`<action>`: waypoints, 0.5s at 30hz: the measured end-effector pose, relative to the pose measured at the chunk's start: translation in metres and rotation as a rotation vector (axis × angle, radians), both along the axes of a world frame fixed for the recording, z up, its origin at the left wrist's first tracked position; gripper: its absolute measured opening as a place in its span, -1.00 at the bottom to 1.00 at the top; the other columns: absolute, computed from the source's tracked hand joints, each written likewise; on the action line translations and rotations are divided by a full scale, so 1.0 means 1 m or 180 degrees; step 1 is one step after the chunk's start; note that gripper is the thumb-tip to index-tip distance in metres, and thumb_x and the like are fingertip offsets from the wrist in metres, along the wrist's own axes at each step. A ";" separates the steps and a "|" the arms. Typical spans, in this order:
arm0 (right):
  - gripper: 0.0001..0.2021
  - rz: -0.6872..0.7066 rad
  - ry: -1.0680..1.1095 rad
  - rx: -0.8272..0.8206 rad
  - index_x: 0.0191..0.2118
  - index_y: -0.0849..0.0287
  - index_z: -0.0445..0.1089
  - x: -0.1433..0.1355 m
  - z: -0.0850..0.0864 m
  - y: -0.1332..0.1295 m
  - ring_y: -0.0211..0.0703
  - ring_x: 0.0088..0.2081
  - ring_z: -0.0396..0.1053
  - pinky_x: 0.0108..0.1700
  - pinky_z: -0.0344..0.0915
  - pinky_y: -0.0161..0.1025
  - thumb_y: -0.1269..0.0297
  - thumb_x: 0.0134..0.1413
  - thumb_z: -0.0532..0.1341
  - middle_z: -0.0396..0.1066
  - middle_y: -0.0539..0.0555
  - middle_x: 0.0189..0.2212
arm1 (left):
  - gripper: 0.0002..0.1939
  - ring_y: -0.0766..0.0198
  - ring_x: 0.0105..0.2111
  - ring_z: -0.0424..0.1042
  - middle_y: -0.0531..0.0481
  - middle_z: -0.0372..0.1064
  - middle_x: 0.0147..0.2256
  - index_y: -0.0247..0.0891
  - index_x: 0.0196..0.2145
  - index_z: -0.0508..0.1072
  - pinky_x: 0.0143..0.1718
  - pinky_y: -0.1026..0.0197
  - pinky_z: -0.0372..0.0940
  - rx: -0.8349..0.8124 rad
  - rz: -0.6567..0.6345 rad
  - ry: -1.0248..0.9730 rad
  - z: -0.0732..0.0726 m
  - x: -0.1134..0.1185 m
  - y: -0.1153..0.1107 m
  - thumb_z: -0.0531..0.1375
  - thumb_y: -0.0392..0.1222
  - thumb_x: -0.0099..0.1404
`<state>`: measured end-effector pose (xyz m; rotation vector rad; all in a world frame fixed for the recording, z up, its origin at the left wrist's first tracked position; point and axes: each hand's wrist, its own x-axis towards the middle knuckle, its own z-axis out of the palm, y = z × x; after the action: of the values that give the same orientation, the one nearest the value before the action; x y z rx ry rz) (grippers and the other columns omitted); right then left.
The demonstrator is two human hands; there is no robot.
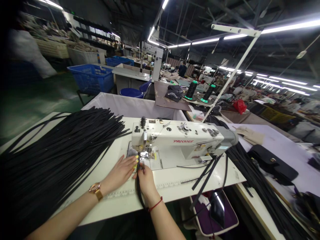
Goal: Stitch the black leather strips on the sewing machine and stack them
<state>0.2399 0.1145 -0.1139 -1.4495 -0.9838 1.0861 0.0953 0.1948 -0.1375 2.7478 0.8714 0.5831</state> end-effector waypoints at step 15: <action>-0.79 0.0010 0.0158 -0.0104 -0.17 0.23 0.36 -0.001 0.010 -0.012 -0.33 -0.64 0.04 -0.56 -0.04 -0.37 0.41 0.11 0.04 0.37 -0.07 -0.63 | -0.57 0.06 0.25 0.15 -0.10 0.22 0.24 -0.24 0.19 0.32 0.28 -0.29 -0.07 0.0076 -0.0060 0.0178 -0.002 -0.001 0.001 -0.03 -0.29 0.42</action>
<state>0.2387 0.1021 -0.1034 -1.4408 -0.9375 1.1400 0.0947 0.1960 -0.1398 2.8031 0.8552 0.5189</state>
